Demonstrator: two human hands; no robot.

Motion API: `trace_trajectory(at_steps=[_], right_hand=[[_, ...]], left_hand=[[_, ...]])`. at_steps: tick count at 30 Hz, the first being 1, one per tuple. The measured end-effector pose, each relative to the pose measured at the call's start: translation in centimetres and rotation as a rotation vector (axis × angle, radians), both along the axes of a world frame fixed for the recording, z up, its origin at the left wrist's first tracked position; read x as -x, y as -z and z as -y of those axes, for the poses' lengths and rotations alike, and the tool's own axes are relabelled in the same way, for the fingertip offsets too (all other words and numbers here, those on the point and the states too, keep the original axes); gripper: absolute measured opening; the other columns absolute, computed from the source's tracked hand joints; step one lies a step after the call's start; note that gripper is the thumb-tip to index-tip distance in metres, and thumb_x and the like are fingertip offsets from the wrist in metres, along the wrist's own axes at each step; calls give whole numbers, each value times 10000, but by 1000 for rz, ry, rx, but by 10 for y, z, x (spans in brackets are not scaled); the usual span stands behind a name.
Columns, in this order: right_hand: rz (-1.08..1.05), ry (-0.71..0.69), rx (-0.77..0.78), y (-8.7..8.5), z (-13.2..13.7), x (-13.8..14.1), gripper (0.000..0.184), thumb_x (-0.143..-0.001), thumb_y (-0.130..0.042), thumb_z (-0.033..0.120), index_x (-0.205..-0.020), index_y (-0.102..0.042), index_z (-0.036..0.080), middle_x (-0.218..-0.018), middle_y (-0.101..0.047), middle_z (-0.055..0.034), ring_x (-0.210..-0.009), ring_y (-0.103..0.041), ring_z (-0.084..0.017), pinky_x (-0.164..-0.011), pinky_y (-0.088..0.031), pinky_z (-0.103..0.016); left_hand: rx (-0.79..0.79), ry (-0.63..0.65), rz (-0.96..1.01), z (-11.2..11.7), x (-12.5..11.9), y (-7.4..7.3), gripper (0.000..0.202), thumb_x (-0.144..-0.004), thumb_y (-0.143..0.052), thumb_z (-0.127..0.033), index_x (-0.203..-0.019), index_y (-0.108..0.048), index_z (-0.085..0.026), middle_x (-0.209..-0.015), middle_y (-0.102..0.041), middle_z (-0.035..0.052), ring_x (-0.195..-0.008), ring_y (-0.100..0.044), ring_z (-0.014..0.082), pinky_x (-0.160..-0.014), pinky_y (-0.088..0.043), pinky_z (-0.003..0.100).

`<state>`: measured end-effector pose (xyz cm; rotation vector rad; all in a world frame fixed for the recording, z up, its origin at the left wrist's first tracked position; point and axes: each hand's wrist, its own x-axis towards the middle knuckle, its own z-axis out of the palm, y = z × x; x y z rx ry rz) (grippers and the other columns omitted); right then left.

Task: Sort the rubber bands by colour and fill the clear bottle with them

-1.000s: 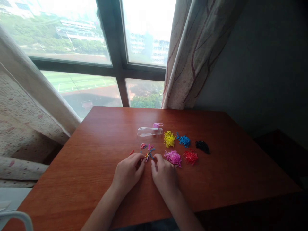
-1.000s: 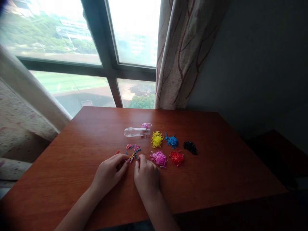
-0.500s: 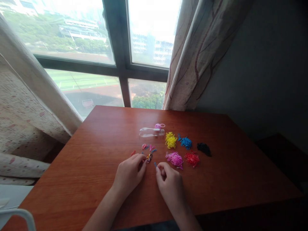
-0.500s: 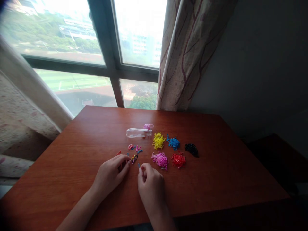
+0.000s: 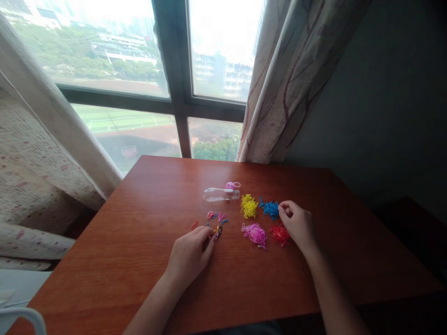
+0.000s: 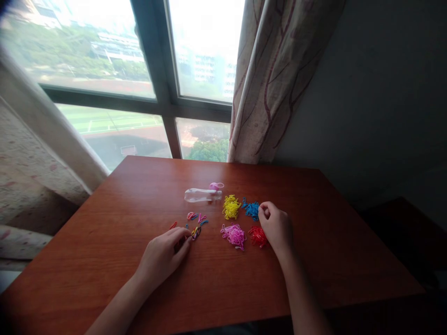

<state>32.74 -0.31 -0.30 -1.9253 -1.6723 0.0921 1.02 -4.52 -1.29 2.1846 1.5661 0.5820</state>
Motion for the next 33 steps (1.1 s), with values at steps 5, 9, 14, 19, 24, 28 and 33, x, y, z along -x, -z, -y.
trace_trajectory(at_steps=[5, 9, 14, 19, 24, 28, 33], right_hand=[[-8, -11, 64, 0, -14, -8, 214, -820, -519, 369, -768, -654, 212, -546, -552, 18, -527, -536, -149, -548, -314, -255], [-21, -43, 80, 1, -14, -7, 191, -821, -531, 345, -787, -664, 212, -560, -571, 21, -530, -544, -142, -556, -320, -249], [93, -84, 111, 5, -12, 3, 147, -844, -540, 280, -814, -670, 221, -609, -625, 7, -576, -574, -152, -553, -292, -249], [204, -35, 173, 6, -10, 14, 111, -862, -563, 259, -839, -667, 228, -641, -662, -7, -580, -579, -161, -533, -243, -257], [185, -31, 174, 2, -4, 17, 126, -886, -553, 277, -834, -660, 234, -625, -652, 7, -568, -570, -155, -529, -240, -253], [174, -35, 123, -3, 2, 20, 142, -882, -551, 287, -809, -657, 227, -619, -645, 10, -541, -548, -146, -538, -266, -253], [79, -90, 44, -8, 17, 35, 174, -888, -539, 315, -803, -659, 222, -595, -630, 10, -538, -567, -153, -547, -309, -259]], left_hand=[[5, -3, -7, 0, 0, 1, 185, -931, -468, -308, -905, -636, -235, -862, -705, 9, -764, -662, 176, -657, -435, 268], [12, 7, -4, 0, 0, 0, 185, -932, -466, -308, -901, -634, -236, -857, -702, 8, -768, -663, 178, -650, -435, 266], [6, 3, -13, 0, -1, 0, 178, -931, -468, -301, -910, -634, -240, -877, -707, 4, -781, -668, 180, -663, -439, 269], [-7, 7, -17, 0, 0, 2, 174, -936, -462, -296, -909, -624, -239, -878, -705, 3, -791, -669, 178, -672, -436, 271], [-5, 10, -26, 0, 0, 2, 173, -938, -461, -304, -901, -617, -241, -888, -704, 1, -803, -670, 184, -679, -439, 277], [-8, 9, -29, 0, 0, 1, 173, -937, -460, -297, -905, -621, -242, -893, -710, 4, -809, -674, 183, -680, -440, 274], [-12, 4, -29, 0, 0, -1, 178, -932, -466, -301, -909, -633, -242, -872, -707, 6, -786, -671, 178, -666, -441, 266]])
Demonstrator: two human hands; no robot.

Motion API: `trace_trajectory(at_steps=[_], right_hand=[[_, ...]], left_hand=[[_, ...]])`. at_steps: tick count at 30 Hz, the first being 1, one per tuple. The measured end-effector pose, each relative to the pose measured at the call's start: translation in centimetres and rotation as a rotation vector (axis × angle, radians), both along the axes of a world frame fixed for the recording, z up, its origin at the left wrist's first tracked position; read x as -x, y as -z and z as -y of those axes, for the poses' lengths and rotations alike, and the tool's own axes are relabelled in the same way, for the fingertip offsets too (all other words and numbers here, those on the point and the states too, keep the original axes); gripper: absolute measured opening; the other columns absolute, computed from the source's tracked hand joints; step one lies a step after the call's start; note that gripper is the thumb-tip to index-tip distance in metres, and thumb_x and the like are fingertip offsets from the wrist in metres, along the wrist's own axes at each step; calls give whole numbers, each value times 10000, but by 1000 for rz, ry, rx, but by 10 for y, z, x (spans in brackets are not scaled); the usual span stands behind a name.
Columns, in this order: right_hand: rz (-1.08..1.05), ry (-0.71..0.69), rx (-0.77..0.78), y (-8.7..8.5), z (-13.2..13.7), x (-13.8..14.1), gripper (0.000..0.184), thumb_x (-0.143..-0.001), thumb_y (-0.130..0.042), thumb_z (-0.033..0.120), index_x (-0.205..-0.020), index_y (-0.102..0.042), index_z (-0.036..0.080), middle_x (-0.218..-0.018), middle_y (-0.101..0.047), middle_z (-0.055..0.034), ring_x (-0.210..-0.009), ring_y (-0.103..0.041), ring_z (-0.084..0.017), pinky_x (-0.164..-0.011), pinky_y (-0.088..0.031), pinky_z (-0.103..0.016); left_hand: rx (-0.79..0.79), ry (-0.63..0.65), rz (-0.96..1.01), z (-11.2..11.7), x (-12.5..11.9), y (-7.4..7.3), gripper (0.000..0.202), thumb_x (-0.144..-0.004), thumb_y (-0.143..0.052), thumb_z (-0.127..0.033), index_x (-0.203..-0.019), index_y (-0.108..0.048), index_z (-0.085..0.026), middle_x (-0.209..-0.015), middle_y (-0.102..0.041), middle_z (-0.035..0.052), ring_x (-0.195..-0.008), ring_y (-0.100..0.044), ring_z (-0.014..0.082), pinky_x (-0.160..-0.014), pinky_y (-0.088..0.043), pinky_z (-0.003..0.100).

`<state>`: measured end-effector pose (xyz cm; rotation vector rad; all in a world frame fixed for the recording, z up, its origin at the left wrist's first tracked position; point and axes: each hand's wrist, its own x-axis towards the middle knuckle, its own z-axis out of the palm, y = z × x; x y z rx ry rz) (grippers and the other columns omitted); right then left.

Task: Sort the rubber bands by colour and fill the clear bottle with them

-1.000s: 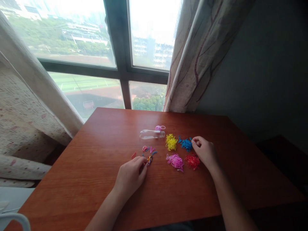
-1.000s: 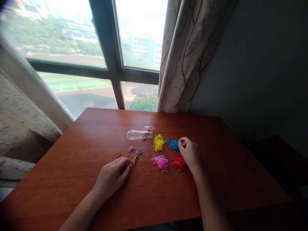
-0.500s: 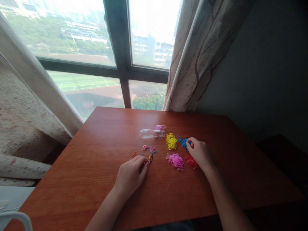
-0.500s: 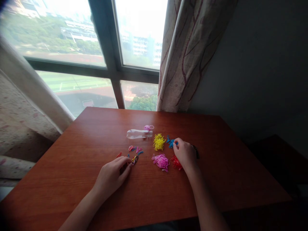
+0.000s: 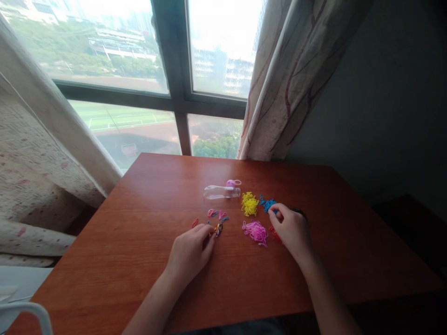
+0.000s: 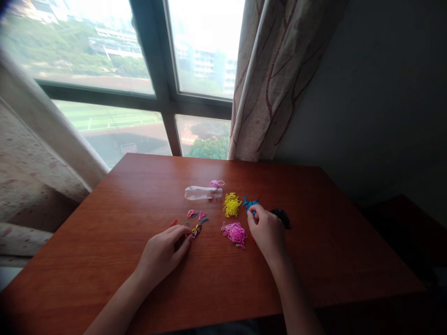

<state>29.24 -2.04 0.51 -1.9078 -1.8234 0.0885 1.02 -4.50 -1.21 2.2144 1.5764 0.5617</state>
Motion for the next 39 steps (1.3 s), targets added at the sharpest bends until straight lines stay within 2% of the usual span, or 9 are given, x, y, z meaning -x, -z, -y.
trace_trajectory(at_steps=[4, 7, 14, 20, 27, 39], right_hand=[[-150, -129, 2, 2, 23, 28, 171, -905, -525, 301, -839, -658, 216, -666, -667, -4, -597, -616, -152, -590, -372, -244], [-240, -224, 42, 8, 42, 52, 144, -905, -519, 250, -870, -656, 220, -669, -663, 6, -595, -611, -144, -574, -377, -232], [-306, -322, 129, 25, 65, 89, 123, -890, -521, 171, -826, -614, 221, -673, -649, 18, -637, -614, -149, -620, -366, -239], [-230, -321, 123, 34, 69, 94, 126, -886, -517, 143, -826, -598, 219, -710, -647, 11, -672, -605, -160, -625, -334, -257], [-231, -319, 98, 35, 68, 93, 127, -890, -514, 150, -815, -590, 219, -707, -644, 7, -667, -601, -159, -621, -338, -255], [-246, -322, 96, 33, 69, 93, 120, -889, -520, 148, -831, -594, 223, -712, -647, 12, -673, -602, -155, -629, -343, -257]], left_hand=[[-5, -12, 15, 0, 0, -1, 177, -928, -468, -292, -924, -638, -242, -870, -708, 8, -774, -668, 176, -653, -441, 264], [2, -9, 31, 0, -1, -1, 171, -924, -475, -284, -937, -640, -242, -886, -710, 11, -788, -671, 178, -665, -453, 264], [-3, -11, 24, 0, 1, 2, 167, -918, -486, -271, -980, -638, -242, -926, -715, 17, -780, -670, 170, -665, -462, 254], [2, -5, -41, 0, -6, 0, 147, -919, -501, -283, -981, -625, -237, -887, -709, 15, -751, -667, 169, -638, -448, 252], [0, -38, -157, -4, -22, -3, 164, -919, -518, -292, -1063, -590, -257, -1023, -711, 29, -853, -696, 210, -651, -444, 267], [1, -69, -142, -3, -21, -1, 158, -936, -495, -285, -1032, -618, -258, -1022, -716, 26, -858, -697, 193, -663, -439, 257]])
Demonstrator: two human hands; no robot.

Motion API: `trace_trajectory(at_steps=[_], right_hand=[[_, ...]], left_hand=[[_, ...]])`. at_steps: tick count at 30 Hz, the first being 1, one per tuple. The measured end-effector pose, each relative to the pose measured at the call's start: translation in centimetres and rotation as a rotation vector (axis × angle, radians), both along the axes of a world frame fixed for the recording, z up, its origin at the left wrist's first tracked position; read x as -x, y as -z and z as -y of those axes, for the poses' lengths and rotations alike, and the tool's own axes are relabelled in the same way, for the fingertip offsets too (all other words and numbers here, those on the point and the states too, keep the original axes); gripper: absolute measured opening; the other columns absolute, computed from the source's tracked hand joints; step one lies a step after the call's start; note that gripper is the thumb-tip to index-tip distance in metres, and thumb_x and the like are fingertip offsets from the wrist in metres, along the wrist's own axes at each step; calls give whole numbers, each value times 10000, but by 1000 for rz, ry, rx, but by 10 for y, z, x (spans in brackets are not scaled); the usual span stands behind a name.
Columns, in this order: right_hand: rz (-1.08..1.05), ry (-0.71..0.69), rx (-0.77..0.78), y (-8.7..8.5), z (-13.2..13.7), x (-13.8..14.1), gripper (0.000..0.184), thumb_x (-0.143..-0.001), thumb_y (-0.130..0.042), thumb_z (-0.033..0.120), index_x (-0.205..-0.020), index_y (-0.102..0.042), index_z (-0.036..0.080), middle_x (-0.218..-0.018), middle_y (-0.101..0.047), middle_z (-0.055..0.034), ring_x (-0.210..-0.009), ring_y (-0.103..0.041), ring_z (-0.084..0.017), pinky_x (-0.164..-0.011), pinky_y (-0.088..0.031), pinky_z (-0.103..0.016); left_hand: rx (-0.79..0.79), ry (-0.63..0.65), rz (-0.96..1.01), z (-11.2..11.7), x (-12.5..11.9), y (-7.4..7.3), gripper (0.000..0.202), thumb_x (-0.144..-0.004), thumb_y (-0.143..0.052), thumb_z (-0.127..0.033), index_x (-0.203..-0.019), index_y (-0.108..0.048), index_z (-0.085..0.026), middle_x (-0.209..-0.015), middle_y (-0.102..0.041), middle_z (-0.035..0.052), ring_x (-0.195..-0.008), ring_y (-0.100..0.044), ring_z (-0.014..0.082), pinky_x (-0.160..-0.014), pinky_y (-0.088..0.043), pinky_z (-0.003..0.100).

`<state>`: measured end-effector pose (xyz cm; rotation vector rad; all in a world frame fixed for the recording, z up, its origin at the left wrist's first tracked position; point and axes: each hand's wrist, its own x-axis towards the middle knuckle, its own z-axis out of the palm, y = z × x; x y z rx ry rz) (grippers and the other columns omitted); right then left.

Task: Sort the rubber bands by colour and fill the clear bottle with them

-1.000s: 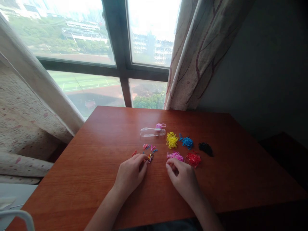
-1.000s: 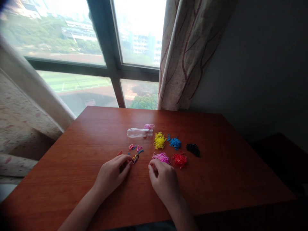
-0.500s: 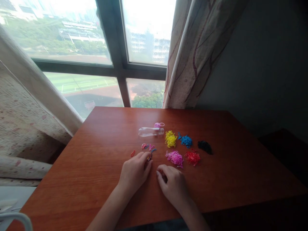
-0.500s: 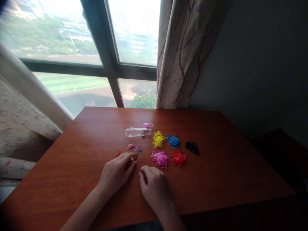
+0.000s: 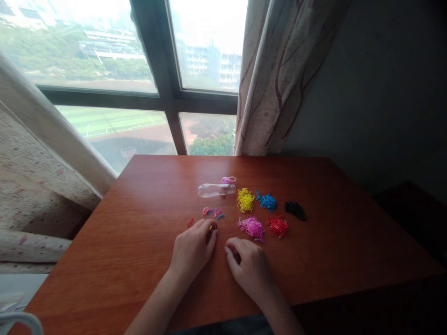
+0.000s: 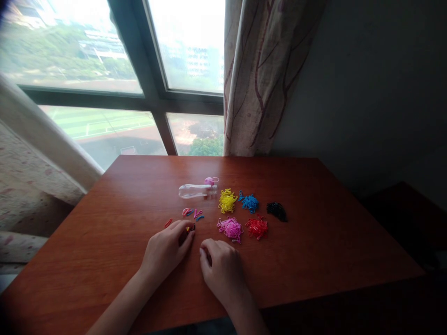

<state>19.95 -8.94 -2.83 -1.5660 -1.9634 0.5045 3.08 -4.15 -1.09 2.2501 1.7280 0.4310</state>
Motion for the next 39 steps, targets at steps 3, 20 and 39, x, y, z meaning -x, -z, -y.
trace_trajectory(at_steps=[3, 20, 39], right_hand=[[5, 3, 0, 0, 0, 0, 121, -889, -519, 151, -827, -592, 223, -706, -644, 11, -670, -599, -157, -629, -343, -255], [-1, -6, -9, -1, -2, 0, 140, -886, -513, 137, -874, -621, 226, -735, -665, 3, -696, -620, -164, -641, -361, -249], [-136, 23, -20, 5, -2, -3, 219, -905, -517, 178, -1072, -653, 219, -784, -693, -8, -702, -642, -170, -664, -425, -252]], left_hand=[[-8, 0, 0, 1, 0, 0, 162, -940, -487, -291, -1025, -620, -256, -998, -714, 21, -834, -695, 190, -656, -438, 257], [-41, 107, 230, 3, 6, 6, 192, -931, -487, -248, -1000, -665, -226, -856, -666, 16, -688, -616, 129, -633, -440, 222], [77, 312, 495, 3, 6, 4, 218, -885, -515, -145, -951, -717, -195, -808, -635, 31, -687, -565, 127, -636, -430, 218]])
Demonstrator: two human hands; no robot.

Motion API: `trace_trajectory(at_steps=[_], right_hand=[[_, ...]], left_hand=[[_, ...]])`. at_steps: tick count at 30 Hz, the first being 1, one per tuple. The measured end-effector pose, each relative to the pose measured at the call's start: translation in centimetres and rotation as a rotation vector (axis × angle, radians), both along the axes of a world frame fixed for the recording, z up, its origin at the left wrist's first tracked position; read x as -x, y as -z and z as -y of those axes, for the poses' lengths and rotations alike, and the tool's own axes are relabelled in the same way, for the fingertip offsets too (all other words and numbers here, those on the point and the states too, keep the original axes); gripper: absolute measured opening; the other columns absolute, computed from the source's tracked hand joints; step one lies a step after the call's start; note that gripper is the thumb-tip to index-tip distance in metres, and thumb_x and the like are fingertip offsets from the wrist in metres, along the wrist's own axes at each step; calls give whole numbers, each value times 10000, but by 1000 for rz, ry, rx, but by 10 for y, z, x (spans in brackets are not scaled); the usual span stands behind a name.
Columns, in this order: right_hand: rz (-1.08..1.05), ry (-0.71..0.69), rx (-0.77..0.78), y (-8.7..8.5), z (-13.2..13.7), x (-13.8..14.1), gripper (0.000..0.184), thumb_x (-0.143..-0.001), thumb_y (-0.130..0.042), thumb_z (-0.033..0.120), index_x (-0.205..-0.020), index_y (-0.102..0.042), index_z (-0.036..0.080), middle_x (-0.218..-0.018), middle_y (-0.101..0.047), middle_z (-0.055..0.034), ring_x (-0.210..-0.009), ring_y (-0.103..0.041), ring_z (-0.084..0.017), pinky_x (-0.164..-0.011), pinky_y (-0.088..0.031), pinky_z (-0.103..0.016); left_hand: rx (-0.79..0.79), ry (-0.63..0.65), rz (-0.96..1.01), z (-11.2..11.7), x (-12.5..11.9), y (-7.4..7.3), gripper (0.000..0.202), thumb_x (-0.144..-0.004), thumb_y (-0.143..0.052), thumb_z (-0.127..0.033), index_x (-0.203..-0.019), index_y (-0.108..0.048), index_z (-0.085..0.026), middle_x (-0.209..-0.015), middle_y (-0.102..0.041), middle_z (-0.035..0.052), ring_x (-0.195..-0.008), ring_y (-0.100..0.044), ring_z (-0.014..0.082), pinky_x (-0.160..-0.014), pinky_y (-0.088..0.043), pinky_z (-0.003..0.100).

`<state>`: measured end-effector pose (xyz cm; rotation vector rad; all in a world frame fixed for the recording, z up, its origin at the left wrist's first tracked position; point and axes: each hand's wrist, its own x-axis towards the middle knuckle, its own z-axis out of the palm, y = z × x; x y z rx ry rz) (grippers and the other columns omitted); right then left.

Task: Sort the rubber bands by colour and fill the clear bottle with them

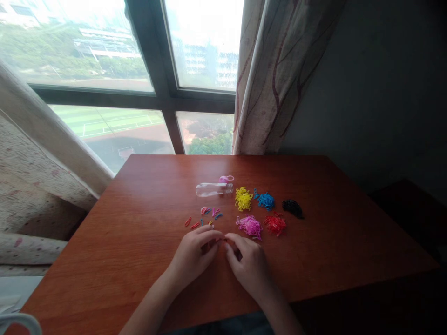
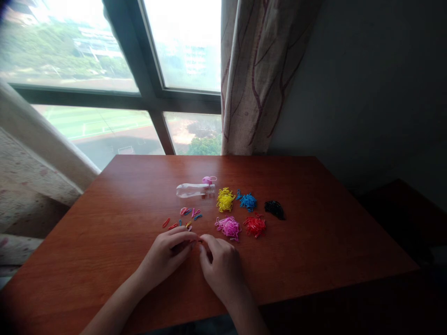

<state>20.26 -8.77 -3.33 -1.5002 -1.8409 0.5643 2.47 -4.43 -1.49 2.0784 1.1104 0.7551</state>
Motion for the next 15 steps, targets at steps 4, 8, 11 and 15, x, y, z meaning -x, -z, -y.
trace_trajectory(at_steps=[4, 8, 11, 15], right_hand=[[-57, 11, 12, 0, -1, -1, 162, -893, -526, 168, -973, -658, 218, -743, -678, 2, -674, -631, -159, -644, -429, -235], [-102, 33, 3, -1, 1, 1, 140, -890, -527, 174, -937, -653, 215, -717, -669, 6, -657, -629, -153, -643, -446, -227], [-124, 71, -31, -4, 4, -1, 140, -900, -522, 197, -939, -656, 213, -724, -678, 2, -643, -633, -148, -638, -459, -223], [-86, 204, -125, -9, 5, -31, 172, -923, -522, 276, -934, -679, 207, -732, -697, -13, -619, -643, -144, -616, -471, -221]], left_hand=[[4, 3, 21, 0, 0, 0, 224, -889, -511, -147, -953, -720, -195, -783, -621, 26, -668, -552, 124, -616, -420, 215], [6, 7, 30, 0, 0, -3, 205, -900, -515, -164, -974, -703, -198, -800, -633, 24, -679, -558, 124, -629, -429, 217], [-14, -20, 31, 0, 2, -3, 185, -915, -514, -189, -1004, -676, -195, -828, -648, 27, -708, -575, 129, -671, -447, 224], [-57, -71, -47, 2, 7, 2, 183, -939, -492, -223, -1019, -655, -204, -833, -645, 22, -696, -570, 125, -679, -444, 230]])
